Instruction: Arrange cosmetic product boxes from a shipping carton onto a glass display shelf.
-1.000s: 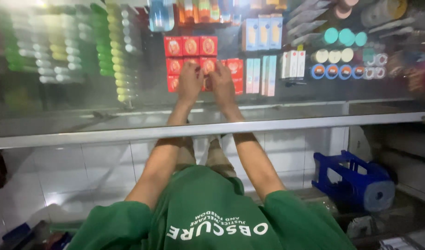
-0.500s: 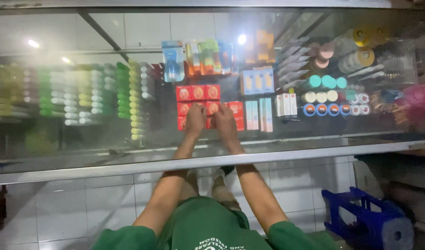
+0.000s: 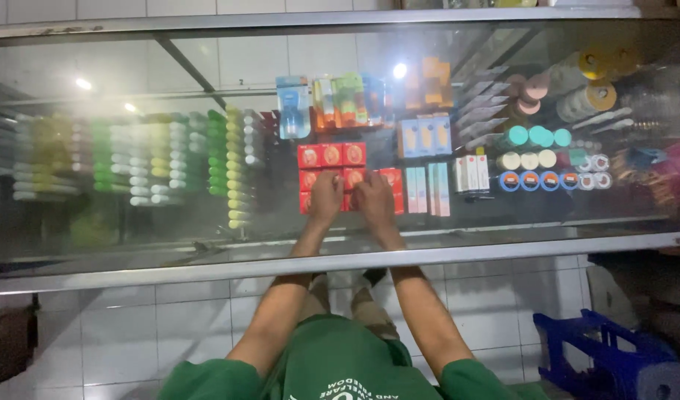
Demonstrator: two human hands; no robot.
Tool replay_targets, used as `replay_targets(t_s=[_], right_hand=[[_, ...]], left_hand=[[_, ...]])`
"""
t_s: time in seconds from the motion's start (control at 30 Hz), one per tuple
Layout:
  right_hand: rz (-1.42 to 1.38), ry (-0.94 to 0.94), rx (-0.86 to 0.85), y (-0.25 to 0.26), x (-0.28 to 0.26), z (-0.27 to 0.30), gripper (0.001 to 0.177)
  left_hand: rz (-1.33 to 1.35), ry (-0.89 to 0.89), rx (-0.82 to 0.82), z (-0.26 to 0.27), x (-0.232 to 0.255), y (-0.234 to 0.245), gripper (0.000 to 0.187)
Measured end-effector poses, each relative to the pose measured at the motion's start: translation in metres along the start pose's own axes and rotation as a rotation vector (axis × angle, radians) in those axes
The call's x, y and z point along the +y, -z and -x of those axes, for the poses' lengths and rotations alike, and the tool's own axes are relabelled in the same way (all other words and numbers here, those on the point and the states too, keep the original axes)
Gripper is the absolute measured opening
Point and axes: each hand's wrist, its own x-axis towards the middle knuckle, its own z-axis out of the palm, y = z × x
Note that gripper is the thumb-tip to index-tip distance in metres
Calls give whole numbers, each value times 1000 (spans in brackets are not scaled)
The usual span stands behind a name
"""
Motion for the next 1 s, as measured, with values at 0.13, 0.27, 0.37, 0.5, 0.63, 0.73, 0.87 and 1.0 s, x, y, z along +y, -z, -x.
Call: replay_targets(t_s=[0.13, 0.27, 0.37, 0.5, 0.63, 0.73, 0.87, 1.0], right_hand=[[-110, 62, 40, 27, -20, 5, 21], [-100, 134, -16, 32, -17, 54, 21], [47, 381, -22, 23, -12, 109, 19], [-790, -105, -572, 116, -64, 134, 24], [-994, -74, -684, 114, -59, 152, 23], [-1032, 16, -759, 141, -79, 133, 26], [-1129, 309, -746, 179, -128, 96, 28], [-1195, 476, -749, 187, -194, 72, 32]], left_hand=[[10, -38, 116, 29, 40, 39, 24], [55, 27, -63, 94, 26, 51, 28], [-144, 172, -408, 136, 98, 103, 30], [70, 489, -480, 201, 133, 121, 44], [364, 372, -202, 255, 104, 106, 21], [440, 336, -131, 264, 129, 137, 22], [636, 205, 22, 276, 153, 180, 18], [777, 58, 193, 294, 146, 234, 19]])
